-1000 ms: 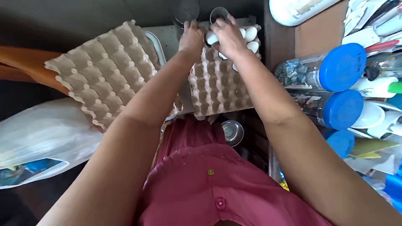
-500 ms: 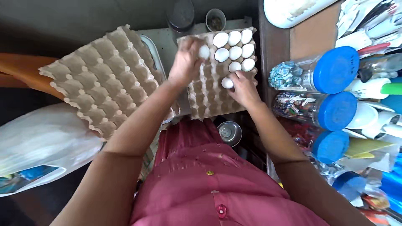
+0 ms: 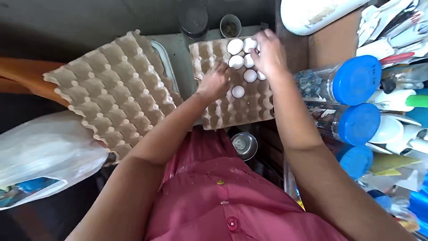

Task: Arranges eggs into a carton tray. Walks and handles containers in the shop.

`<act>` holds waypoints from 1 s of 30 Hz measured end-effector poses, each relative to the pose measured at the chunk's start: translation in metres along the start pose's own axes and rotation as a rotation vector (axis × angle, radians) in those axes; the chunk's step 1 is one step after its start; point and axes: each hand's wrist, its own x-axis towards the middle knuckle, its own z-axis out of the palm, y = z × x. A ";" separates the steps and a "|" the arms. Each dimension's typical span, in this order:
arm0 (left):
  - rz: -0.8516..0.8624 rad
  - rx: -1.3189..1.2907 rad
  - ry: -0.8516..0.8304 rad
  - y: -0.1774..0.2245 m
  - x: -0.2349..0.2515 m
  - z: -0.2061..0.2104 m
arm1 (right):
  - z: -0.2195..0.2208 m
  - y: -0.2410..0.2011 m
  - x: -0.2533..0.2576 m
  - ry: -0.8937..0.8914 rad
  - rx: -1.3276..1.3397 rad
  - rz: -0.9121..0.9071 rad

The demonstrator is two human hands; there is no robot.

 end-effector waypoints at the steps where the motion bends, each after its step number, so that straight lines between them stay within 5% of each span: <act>1: -0.012 -0.020 0.026 0.001 0.009 -0.005 | -0.001 0.004 0.015 -0.001 -0.023 0.018; 7: -0.214 0.101 -0.020 0.009 0.085 -0.022 | 0.010 -0.005 0.048 -0.151 -0.279 0.050; 14: -0.210 0.295 -0.162 0.014 0.108 -0.027 | 0.012 -0.011 0.046 -0.147 -0.310 0.003; 17: -0.153 0.241 -0.098 0.007 0.106 -0.029 | 0.003 -0.008 0.047 -0.140 -0.255 0.005; 23: 0.039 -0.159 0.314 0.012 0.024 -0.039 | -0.027 0.002 -0.026 0.121 0.050 0.051; 30: 0.151 -0.132 0.277 0.003 -0.074 0.024 | 0.019 0.016 -0.115 0.077 0.131 0.142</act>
